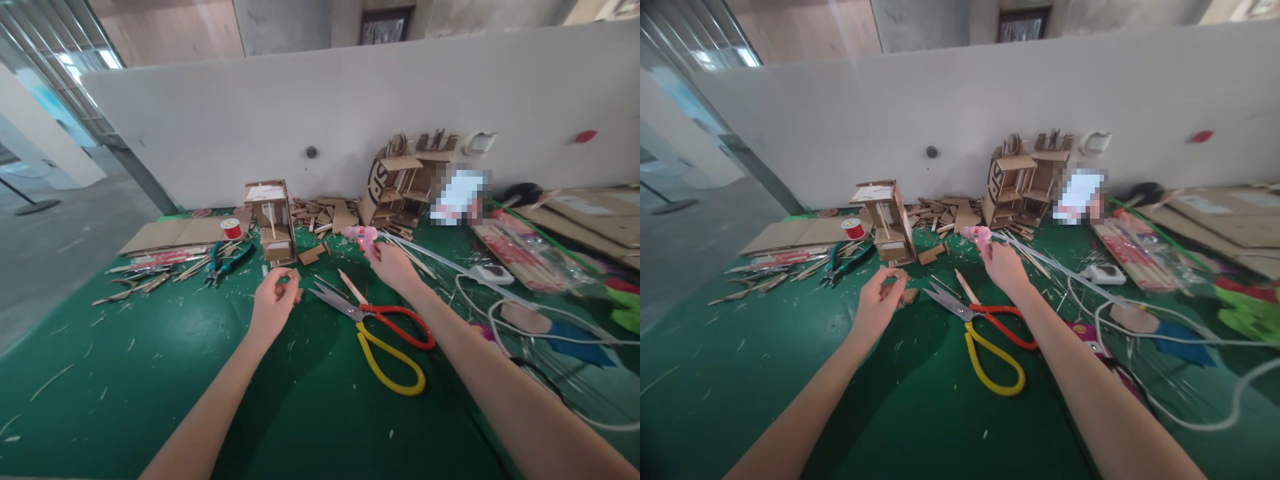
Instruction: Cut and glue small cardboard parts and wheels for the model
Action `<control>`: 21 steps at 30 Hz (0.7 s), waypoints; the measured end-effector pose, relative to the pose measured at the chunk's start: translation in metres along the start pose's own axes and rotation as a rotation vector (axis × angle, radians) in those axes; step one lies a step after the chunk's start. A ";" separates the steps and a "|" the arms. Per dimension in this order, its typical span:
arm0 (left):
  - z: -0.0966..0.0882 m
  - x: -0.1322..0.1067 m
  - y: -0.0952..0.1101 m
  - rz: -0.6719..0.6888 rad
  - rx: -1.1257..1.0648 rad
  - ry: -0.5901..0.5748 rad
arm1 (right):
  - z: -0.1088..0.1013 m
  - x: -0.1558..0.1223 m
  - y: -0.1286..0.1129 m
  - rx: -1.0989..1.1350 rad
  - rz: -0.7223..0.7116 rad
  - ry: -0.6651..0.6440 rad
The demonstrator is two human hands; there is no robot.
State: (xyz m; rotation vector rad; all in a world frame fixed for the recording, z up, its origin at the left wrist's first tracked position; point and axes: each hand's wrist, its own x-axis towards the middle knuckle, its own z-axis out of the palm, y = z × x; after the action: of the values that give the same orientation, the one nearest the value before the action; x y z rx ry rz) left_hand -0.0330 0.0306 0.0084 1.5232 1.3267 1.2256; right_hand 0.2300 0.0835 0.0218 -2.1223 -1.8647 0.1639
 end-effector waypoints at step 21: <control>0.003 -0.002 0.011 -0.129 -0.153 -0.111 | -0.037 -0.096 -0.033 -0.231 -0.159 -0.342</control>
State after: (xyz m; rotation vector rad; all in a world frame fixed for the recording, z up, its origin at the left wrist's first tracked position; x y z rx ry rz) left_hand -0.0268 0.0271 0.0180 1.3569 1.2103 1.1183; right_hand 0.1957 -0.0131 0.0558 -2.1905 -2.3405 0.3048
